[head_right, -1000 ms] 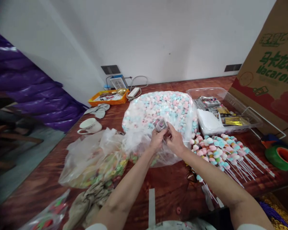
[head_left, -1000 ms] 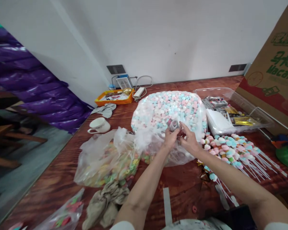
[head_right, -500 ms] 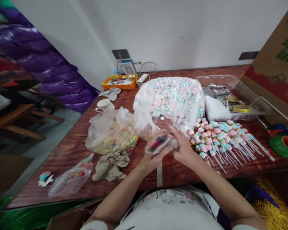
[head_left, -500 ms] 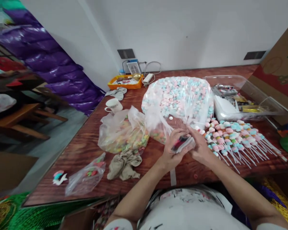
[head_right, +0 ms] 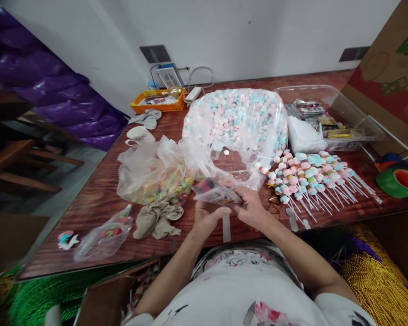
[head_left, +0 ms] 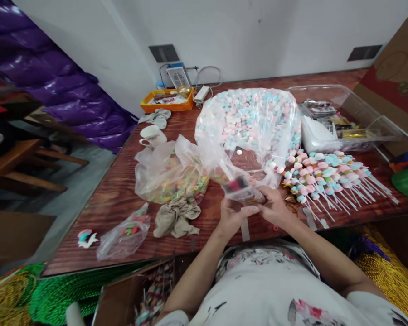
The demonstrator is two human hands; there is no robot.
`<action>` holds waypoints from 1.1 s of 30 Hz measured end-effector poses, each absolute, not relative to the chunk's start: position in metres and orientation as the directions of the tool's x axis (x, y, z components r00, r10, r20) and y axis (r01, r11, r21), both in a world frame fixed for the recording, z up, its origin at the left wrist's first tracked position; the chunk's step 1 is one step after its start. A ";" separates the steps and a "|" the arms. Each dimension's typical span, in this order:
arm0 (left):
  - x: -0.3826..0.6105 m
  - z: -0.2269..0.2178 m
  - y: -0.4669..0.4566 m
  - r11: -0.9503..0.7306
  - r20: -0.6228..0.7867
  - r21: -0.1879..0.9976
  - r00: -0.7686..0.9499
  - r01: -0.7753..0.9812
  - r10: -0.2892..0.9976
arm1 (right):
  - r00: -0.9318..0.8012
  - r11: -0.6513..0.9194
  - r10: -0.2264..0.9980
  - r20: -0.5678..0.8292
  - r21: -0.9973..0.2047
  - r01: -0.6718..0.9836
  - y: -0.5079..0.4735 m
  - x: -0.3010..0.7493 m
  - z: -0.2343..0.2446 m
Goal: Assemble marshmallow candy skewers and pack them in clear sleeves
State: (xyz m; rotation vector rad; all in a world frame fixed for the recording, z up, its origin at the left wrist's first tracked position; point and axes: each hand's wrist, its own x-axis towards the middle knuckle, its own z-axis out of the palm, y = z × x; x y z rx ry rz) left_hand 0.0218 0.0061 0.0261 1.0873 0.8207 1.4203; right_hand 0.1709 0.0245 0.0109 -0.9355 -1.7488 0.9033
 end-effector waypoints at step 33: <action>0.015 -0.013 0.042 0.403 -0.565 0.440 0.102 -0.803 0.819 | -0.180 0.382 0.918 0.353 -0.909 0.166 0.001 0.190 0.012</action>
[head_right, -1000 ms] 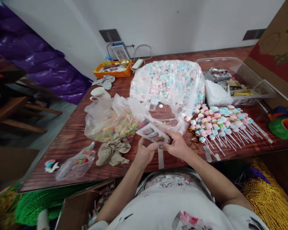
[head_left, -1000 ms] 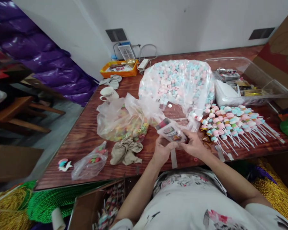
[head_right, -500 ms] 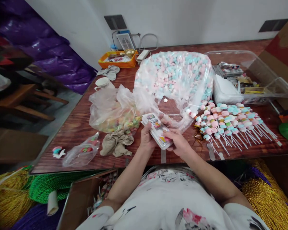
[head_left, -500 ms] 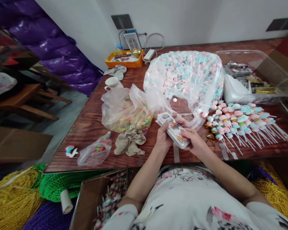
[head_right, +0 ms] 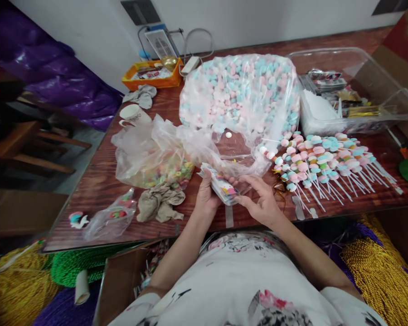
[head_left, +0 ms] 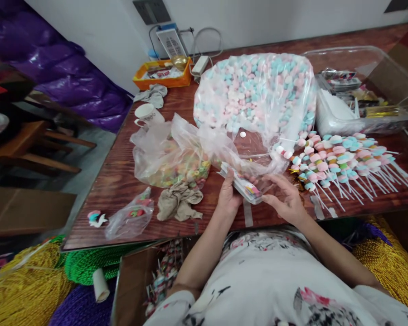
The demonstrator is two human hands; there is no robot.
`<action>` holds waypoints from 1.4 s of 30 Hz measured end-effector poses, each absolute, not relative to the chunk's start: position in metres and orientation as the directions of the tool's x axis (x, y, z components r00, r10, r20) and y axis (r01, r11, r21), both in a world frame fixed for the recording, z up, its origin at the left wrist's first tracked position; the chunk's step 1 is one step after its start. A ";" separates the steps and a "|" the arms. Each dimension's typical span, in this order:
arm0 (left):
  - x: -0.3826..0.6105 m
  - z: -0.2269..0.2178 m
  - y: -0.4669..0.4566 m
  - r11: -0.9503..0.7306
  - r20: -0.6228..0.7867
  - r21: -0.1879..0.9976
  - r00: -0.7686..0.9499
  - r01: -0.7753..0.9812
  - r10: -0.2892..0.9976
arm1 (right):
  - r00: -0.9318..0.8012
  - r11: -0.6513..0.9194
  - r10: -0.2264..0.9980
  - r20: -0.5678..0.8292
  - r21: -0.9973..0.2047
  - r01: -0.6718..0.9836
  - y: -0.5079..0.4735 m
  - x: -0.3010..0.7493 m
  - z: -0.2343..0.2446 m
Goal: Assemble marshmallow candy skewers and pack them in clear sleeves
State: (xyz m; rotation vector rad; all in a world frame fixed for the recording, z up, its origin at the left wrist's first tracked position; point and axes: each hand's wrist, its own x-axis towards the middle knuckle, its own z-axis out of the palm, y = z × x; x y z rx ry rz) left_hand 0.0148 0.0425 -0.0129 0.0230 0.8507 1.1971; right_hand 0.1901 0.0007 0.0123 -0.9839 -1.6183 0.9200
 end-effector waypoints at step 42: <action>0.009 -0.026 0.007 0.500 -0.585 0.547 0.121 -0.672 0.802 | -0.524 0.538 0.766 0.373 -0.818 0.203 -0.002 0.200 -0.007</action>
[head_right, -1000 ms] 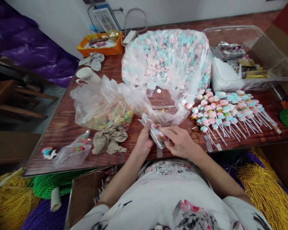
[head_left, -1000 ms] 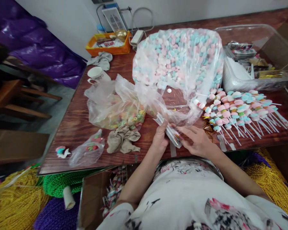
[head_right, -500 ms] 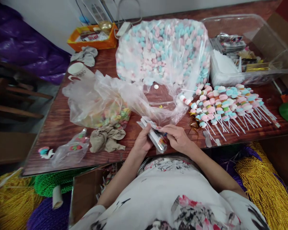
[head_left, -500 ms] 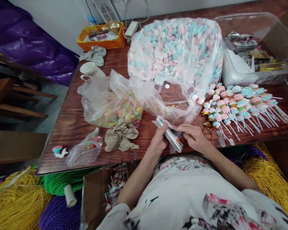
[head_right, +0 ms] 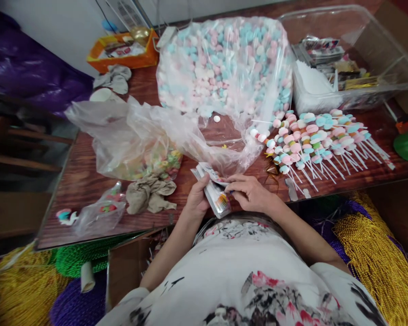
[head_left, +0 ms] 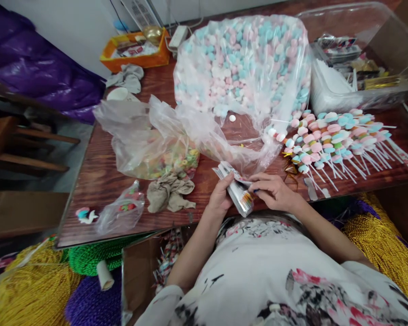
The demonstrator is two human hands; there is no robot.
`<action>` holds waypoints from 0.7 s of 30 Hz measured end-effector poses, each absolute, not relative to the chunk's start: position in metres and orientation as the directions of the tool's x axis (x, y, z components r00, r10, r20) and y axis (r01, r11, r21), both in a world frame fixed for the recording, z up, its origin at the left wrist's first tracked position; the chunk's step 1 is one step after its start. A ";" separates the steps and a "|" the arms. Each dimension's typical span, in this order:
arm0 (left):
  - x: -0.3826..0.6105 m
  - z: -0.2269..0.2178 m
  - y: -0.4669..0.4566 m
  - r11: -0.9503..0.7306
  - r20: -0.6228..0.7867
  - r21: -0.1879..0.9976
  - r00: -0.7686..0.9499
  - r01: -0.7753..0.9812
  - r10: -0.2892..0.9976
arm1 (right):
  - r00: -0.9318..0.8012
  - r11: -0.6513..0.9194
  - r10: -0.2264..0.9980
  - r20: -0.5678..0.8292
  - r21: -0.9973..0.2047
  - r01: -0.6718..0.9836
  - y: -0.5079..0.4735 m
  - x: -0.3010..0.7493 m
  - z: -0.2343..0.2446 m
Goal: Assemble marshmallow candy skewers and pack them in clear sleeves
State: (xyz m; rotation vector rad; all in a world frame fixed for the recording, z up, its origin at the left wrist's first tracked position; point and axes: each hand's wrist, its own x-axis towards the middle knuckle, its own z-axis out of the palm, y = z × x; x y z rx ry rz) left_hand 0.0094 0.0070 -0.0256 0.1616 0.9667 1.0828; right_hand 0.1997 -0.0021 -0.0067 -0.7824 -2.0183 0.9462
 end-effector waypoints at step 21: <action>0.004 -0.020 0.015 0.496 -0.604 0.461 0.149 -0.736 0.783 | -0.616 0.615 0.706 0.350 -0.734 0.288 0.010 0.189 0.006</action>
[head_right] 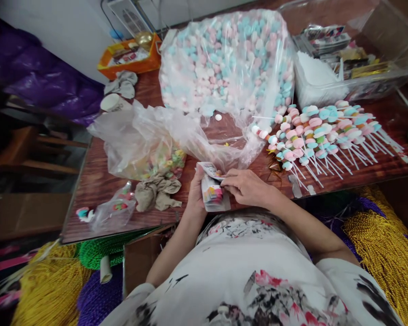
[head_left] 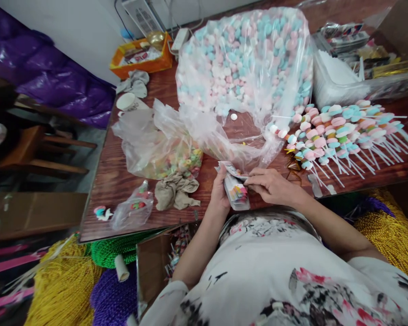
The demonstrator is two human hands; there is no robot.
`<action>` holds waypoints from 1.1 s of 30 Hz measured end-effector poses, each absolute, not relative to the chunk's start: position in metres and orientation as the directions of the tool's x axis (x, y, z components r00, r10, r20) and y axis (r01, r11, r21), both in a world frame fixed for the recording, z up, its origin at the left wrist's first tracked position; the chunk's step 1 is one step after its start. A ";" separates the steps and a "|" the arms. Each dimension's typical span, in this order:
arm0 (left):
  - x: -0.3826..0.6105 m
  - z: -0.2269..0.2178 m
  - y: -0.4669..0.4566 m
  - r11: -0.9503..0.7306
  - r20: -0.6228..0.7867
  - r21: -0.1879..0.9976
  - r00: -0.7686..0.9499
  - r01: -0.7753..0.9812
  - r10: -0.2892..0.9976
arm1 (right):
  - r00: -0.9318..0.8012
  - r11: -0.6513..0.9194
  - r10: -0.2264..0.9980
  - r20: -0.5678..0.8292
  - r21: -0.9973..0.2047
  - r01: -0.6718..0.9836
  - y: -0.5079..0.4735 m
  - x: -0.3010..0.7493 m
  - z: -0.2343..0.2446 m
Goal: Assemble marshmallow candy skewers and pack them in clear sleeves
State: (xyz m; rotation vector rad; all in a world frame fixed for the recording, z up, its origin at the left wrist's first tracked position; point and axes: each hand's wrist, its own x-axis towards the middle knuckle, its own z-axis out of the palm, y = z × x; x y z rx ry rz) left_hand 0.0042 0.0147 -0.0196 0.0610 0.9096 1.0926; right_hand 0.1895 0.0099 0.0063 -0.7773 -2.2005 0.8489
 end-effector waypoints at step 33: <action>0.032 0.000 -0.014 0.056 -0.078 0.966 -0.078 -0.254 0.994 | -0.433 0.722 0.689 0.581 -0.503 0.475 0.000 0.191 -0.055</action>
